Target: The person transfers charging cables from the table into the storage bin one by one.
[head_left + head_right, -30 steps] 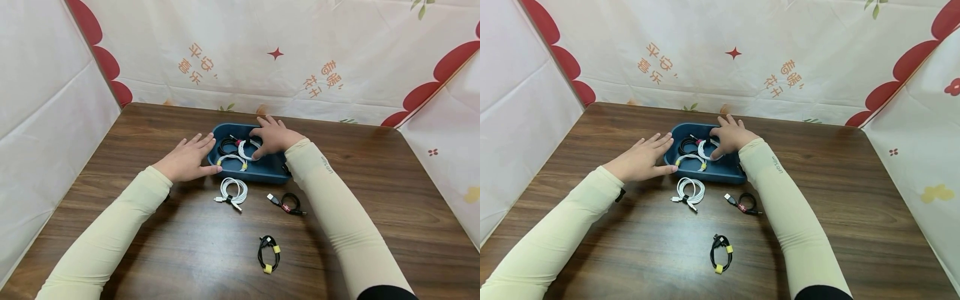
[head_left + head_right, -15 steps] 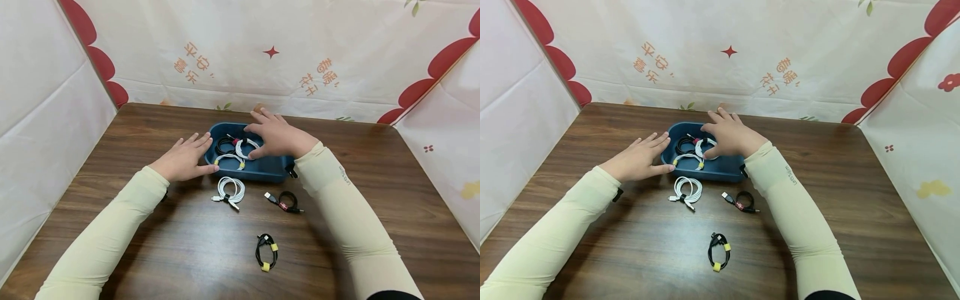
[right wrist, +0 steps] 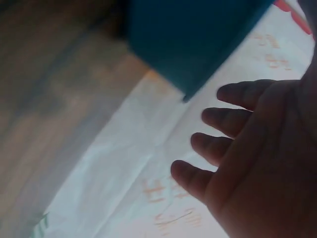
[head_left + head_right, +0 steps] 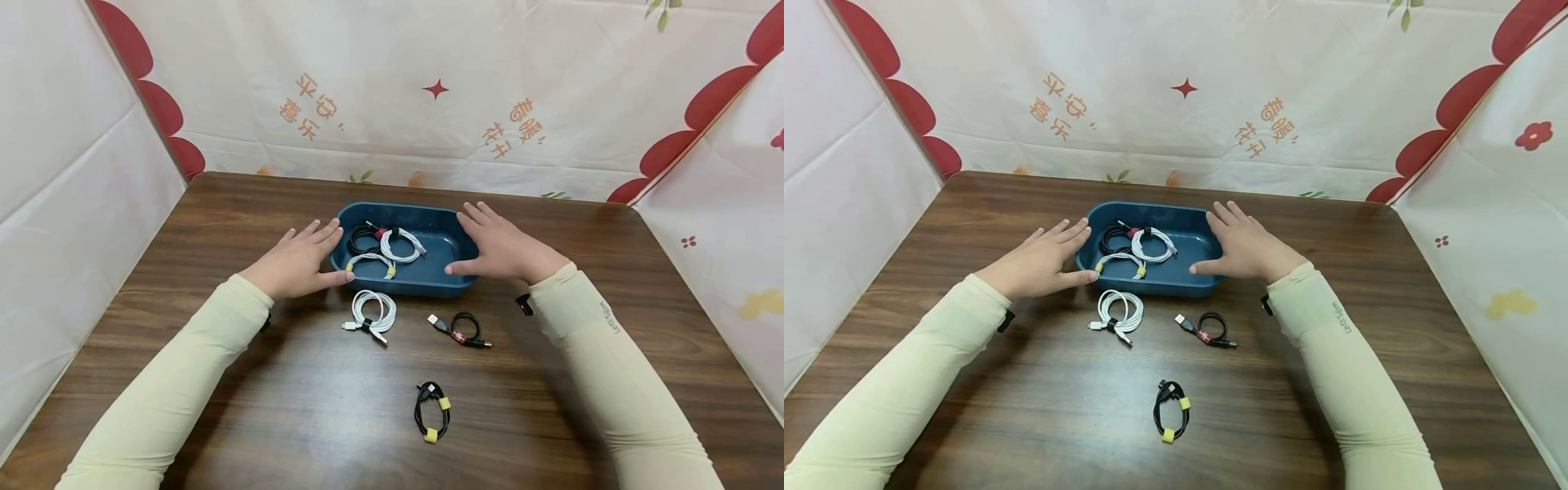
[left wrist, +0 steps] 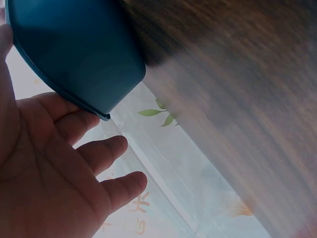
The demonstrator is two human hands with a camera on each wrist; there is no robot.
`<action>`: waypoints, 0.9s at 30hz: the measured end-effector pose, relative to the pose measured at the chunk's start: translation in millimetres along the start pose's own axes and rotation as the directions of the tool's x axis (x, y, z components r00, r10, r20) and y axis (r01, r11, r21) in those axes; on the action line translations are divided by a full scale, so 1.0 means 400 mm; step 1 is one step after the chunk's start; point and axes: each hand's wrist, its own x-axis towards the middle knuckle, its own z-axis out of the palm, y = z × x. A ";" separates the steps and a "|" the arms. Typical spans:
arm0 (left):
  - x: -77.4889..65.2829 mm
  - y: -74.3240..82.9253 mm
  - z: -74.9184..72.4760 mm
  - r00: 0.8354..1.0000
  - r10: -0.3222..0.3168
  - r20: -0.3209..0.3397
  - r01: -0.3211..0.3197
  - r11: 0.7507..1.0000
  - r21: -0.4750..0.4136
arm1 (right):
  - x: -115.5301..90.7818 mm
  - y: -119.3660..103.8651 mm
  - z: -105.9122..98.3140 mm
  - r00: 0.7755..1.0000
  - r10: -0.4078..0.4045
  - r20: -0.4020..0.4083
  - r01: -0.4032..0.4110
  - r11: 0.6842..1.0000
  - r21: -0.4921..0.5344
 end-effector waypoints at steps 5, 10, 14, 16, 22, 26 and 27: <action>-0.001 0.000 0.001 1.000 0.001 -0.004 -0.001 1.000 0.001 | -0.031 0.034 0.038 0.999 0.014 -0.029 -0.013 0.999 0.031; -0.001 -0.001 -0.002 1.000 0.007 0.000 -0.007 1.000 0.001 | -0.047 0.043 0.065 0.999 0.016 -0.043 -0.014 0.998 0.064; 0.000 0.000 0.000 1.000 0.007 0.001 -0.007 1.000 -0.003 | -0.051 0.046 0.080 0.997 0.005 -0.071 -0.001 0.998 0.060; 0.003 0.001 0.002 1.000 0.003 0.001 -0.003 1.000 -0.003 | -0.054 0.047 0.086 0.997 0.003 -0.081 0.002 0.998 0.060; 0.003 0.006 0.003 1.000 -0.011 0.003 0.011 1.000 0.013 | -0.061 0.044 0.094 0.996 0.011 -0.085 -0.007 0.999 0.044; -0.012 0.029 -0.004 0.999 0.003 -0.045 0.000 0.997 0.083 | -0.059 0.041 0.095 0.996 0.005 -0.088 -0.002 1.000 0.030; -0.018 0.037 -0.005 0.998 0.026 -0.065 -0.019 0.994 0.106 | -0.058 0.041 0.096 0.996 0.003 -0.087 0.000 1.000 0.029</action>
